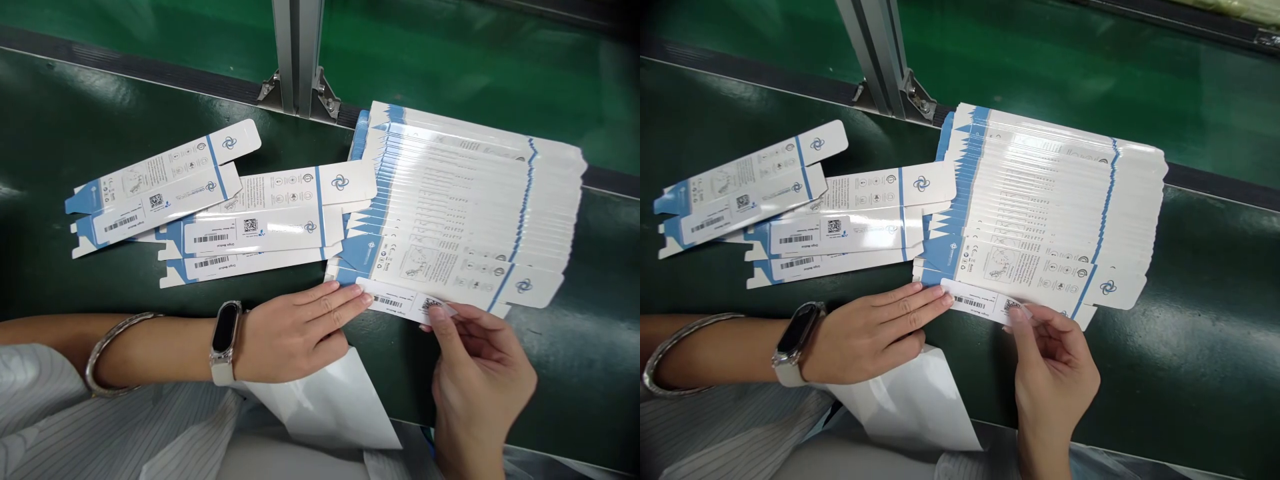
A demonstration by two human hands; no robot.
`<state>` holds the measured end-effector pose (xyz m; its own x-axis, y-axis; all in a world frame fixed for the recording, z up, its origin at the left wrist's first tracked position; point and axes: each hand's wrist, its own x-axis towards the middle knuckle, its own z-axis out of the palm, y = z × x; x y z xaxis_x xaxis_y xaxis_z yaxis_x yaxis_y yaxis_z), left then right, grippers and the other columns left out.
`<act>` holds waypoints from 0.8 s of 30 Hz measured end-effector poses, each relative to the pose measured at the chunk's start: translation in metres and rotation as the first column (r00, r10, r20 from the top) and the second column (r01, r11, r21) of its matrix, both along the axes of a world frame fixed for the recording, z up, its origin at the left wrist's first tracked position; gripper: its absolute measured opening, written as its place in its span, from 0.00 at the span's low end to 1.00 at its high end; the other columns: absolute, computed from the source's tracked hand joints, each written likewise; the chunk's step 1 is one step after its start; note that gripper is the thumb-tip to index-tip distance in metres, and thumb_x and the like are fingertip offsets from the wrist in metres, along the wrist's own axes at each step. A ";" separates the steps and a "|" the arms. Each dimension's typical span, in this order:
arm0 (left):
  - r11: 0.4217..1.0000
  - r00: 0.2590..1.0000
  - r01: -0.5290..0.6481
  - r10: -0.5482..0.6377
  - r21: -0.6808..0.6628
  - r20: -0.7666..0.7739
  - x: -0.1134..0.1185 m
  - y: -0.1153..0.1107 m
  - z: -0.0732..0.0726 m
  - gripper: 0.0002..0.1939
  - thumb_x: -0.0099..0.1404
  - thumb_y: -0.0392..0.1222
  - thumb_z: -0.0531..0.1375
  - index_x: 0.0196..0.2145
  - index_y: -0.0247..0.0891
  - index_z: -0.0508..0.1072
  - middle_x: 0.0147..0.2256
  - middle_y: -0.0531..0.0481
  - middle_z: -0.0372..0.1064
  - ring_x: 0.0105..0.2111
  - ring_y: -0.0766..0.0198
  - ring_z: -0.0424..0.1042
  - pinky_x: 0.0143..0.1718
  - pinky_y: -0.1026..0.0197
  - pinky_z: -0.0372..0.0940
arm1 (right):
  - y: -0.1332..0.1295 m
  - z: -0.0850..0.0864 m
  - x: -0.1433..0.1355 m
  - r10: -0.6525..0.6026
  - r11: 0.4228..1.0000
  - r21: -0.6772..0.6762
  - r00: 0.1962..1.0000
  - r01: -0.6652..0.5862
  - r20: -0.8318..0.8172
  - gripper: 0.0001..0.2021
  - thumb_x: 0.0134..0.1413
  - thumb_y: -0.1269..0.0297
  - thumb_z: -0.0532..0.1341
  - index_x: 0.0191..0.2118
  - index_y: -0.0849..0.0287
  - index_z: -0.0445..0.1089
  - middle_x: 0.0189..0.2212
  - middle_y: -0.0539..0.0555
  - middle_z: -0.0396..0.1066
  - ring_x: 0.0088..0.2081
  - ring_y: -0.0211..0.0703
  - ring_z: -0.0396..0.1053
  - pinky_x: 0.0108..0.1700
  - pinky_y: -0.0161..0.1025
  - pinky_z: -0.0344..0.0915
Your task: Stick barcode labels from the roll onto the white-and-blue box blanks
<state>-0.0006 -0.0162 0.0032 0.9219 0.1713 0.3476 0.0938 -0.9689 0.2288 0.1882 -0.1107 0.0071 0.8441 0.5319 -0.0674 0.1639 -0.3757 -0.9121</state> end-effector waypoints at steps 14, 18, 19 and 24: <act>1.000 1.000 -0.011 0.010 -0.025 -0.017 -0.001 -0.002 -0.001 0.03 0.60 0.32 0.59 0.29 0.32 0.68 0.54 0.34 0.62 0.58 0.52 0.58 0.61 0.52 0.56 | 0.003 0.001 -0.002 0.001 1.000 0.003 1.000 -0.001 0.029 0.14 0.40 0.61 0.69 0.34 0.60 0.72 0.30 0.52 0.73 0.26 0.38 0.69 0.32 0.39 0.68; 0.999 1.000 -0.004 0.003 -0.033 -0.026 -0.001 -0.001 0.000 0.03 0.61 0.32 0.58 0.28 0.32 0.67 0.54 0.33 0.62 0.57 0.51 0.58 0.61 0.51 0.57 | 0.003 0.002 -0.002 -0.001 1.000 -0.010 0.999 0.001 0.043 0.14 0.40 0.62 0.69 0.35 0.60 0.72 0.31 0.52 0.73 0.27 0.38 0.69 0.32 0.39 0.67; 0.999 1.000 -0.004 0.003 -0.033 -0.030 -0.001 -0.001 0.000 0.04 0.61 0.32 0.58 0.28 0.32 0.67 0.54 0.34 0.62 0.57 0.51 0.58 0.60 0.51 0.57 | 0.003 0.002 -0.002 0.000 1.000 -0.011 0.999 0.000 0.046 0.14 0.40 0.62 0.69 0.35 0.60 0.72 0.31 0.52 0.73 0.27 0.38 0.69 0.32 0.39 0.67; 0.999 0.999 -0.012 0.010 -0.037 -0.053 -0.001 -0.001 0.000 0.04 0.61 0.32 0.58 0.28 0.32 0.67 0.54 0.34 0.62 0.58 0.52 0.57 0.61 0.52 0.56 | 0.004 0.003 -0.002 0.016 0.999 -0.028 0.999 -0.015 0.031 0.13 0.41 0.63 0.69 0.35 0.59 0.72 0.30 0.51 0.74 0.28 0.37 0.70 0.33 0.36 0.68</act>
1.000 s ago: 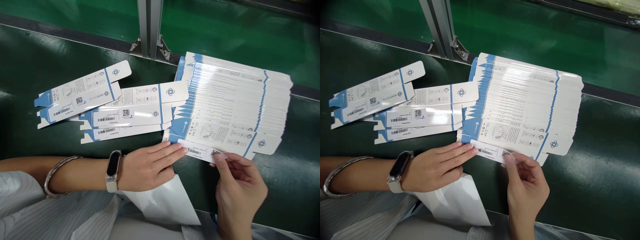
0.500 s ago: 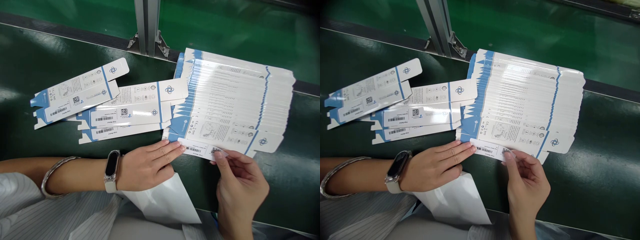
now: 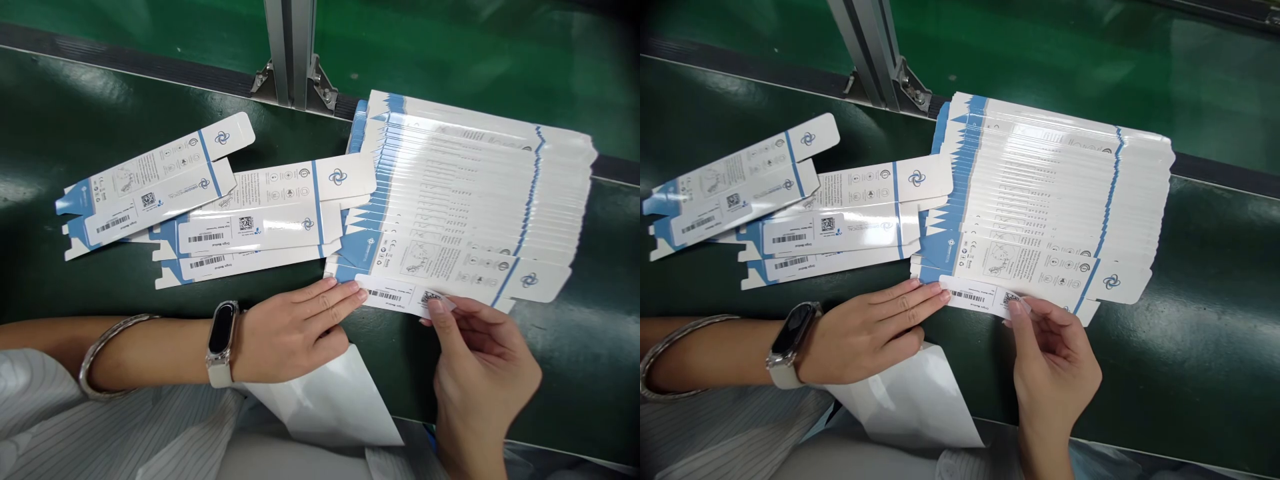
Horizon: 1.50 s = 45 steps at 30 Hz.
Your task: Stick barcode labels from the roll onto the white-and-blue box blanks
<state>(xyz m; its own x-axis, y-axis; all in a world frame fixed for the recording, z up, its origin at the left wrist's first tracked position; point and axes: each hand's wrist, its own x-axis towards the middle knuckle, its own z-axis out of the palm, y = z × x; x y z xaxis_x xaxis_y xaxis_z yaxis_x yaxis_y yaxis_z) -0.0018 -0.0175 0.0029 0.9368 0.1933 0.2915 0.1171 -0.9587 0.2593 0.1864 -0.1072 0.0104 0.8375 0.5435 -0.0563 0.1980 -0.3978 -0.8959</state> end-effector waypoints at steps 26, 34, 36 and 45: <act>0.996 0.998 0.055 -0.055 0.076 0.001 0.000 0.005 -0.015 0.07 0.66 0.31 0.50 0.34 0.31 0.68 0.57 0.34 0.57 0.60 0.53 0.54 0.62 0.49 0.54 | -0.002 -0.019 0.004 0.134 0.990 -0.115 0.735 -0.077 0.665 0.41 0.48 0.56 0.63 0.63 0.63 0.43 0.60 0.70 0.43 0.57 0.57 0.55 0.53 0.56 0.58; 0.991 0.999 0.028 -0.033 0.132 0.030 0.001 0.003 -0.018 0.07 0.65 0.31 0.51 0.34 0.31 0.69 0.55 0.35 0.60 0.58 0.53 0.57 0.59 0.50 0.58 | 0.007 -0.030 -0.017 0.317 0.948 -0.229 0.701 -0.220 0.639 0.51 0.47 0.47 0.62 0.65 0.62 0.27 0.64 0.71 0.28 0.65 0.62 0.29 0.59 0.66 0.39; 0.989 0.999 0.031 -0.035 0.141 0.020 0.001 0.003 -0.019 0.07 0.65 0.31 0.51 0.34 0.31 0.69 0.56 0.35 0.60 0.59 0.54 0.57 0.60 0.50 0.57 | -0.001 -0.028 -0.006 0.319 0.947 -0.181 0.710 -0.265 0.628 0.47 0.48 0.51 0.63 0.65 0.59 0.33 0.64 0.68 0.36 0.65 0.59 0.36 0.59 0.63 0.44; 0.990 1.000 0.027 -0.027 0.136 -0.001 0.002 0.003 -0.022 0.08 0.66 0.31 0.50 0.35 0.32 0.69 0.57 0.35 0.57 0.60 0.56 0.54 0.61 0.51 0.54 | -0.009 -0.021 0.026 0.514 0.833 -0.268 0.498 -0.484 0.698 0.33 0.49 0.59 0.63 0.59 0.56 0.52 0.55 0.62 0.57 0.58 0.51 0.54 0.56 0.54 0.56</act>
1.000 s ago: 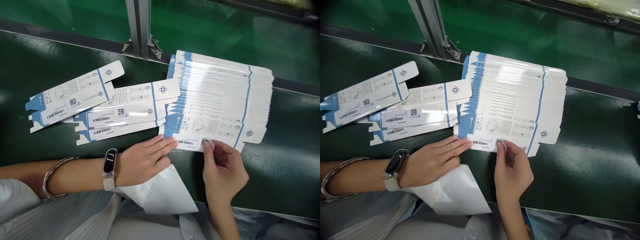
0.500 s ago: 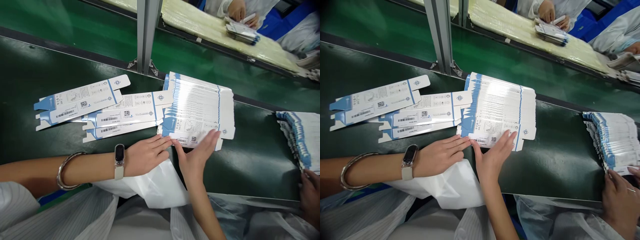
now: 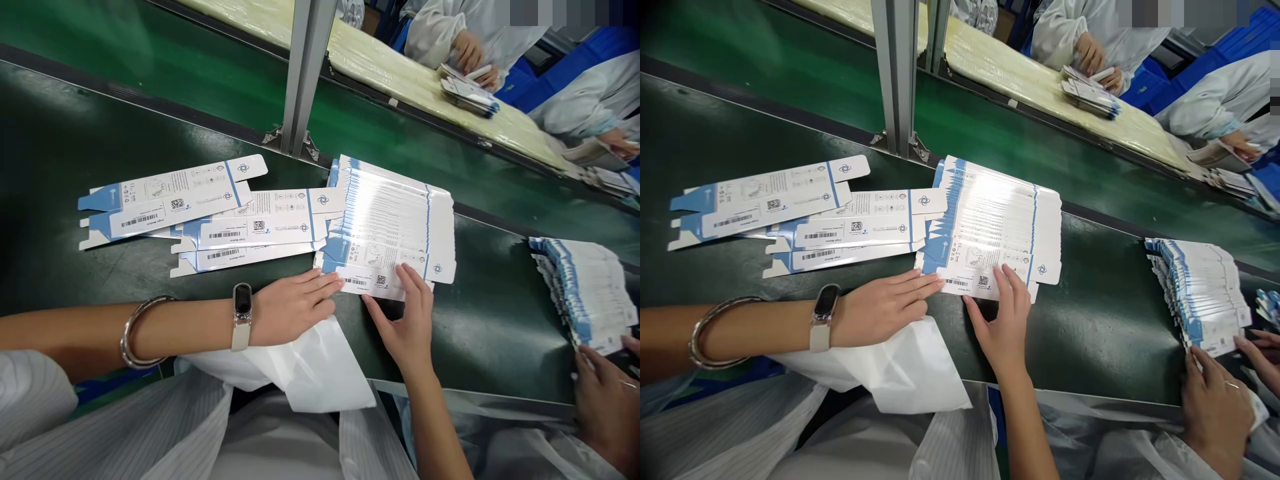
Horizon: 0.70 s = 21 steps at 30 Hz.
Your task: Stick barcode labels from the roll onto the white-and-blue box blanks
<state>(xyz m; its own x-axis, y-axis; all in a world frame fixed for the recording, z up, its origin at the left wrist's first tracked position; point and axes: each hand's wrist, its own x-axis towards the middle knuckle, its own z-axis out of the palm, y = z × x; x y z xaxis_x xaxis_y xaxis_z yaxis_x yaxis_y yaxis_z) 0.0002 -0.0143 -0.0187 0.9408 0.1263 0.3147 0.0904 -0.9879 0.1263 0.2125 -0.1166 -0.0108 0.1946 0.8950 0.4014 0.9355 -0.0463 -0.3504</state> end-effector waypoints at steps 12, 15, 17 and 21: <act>1.000 0.999 -0.014 0.014 -0.004 0.051 -0.001 -0.002 -0.007 0.06 0.66 0.33 0.52 0.35 0.31 0.68 0.58 0.36 0.57 0.61 0.55 0.53 0.62 0.50 0.53 | -0.010 0.000 0.031 -0.510 0.860 -0.156 0.828 0.486 -0.234 0.49 0.37 0.48 0.67 0.62 0.64 0.48 0.60 0.69 0.52 0.59 0.62 0.53 0.56 0.60 0.54; 1.000 0.998 -0.006 0.005 0.012 0.064 0.000 -0.001 -0.011 0.06 0.66 0.33 0.52 0.35 0.31 0.69 0.58 0.36 0.56 0.61 0.55 0.53 0.61 0.50 0.53 | -0.010 -0.004 0.030 -0.534 0.837 -0.137 0.737 0.529 -0.415 0.46 0.35 0.52 0.69 0.61 0.62 0.52 0.54 0.63 0.62 0.50 0.53 0.64 0.53 0.53 0.60; 1.000 0.999 -0.007 0.006 0.015 0.046 0.001 0.001 -0.011 0.07 0.66 0.33 0.51 0.34 0.31 0.69 0.58 0.37 0.56 0.61 0.55 0.52 0.61 0.50 0.54 | -0.009 -0.005 0.026 -0.504 0.817 -0.043 0.676 0.574 -0.538 0.42 0.32 0.56 0.71 0.57 0.61 0.58 0.49 0.60 0.65 0.47 0.48 0.66 0.53 0.50 0.60; 1.000 1.000 0.002 -0.003 0.023 0.030 0.002 0.004 -0.008 0.10 0.67 0.34 0.49 0.34 0.32 0.69 0.59 0.38 0.54 0.61 0.54 0.51 0.59 0.50 0.57 | -0.014 0.004 0.027 -0.332 0.720 0.101 0.469 0.686 -0.818 0.33 0.29 0.62 0.72 0.48 0.60 0.66 0.36 0.51 0.67 0.40 0.40 0.67 0.50 0.45 0.64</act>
<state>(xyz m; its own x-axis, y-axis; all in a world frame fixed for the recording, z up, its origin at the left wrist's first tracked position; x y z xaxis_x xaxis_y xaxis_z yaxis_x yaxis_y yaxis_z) 0.0019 -0.0106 -0.0266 0.9313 0.1167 0.3451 0.0848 -0.9907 0.1061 0.2391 -0.1309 -0.0066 0.9287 0.3353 0.1586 0.2124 -0.1302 -0.9685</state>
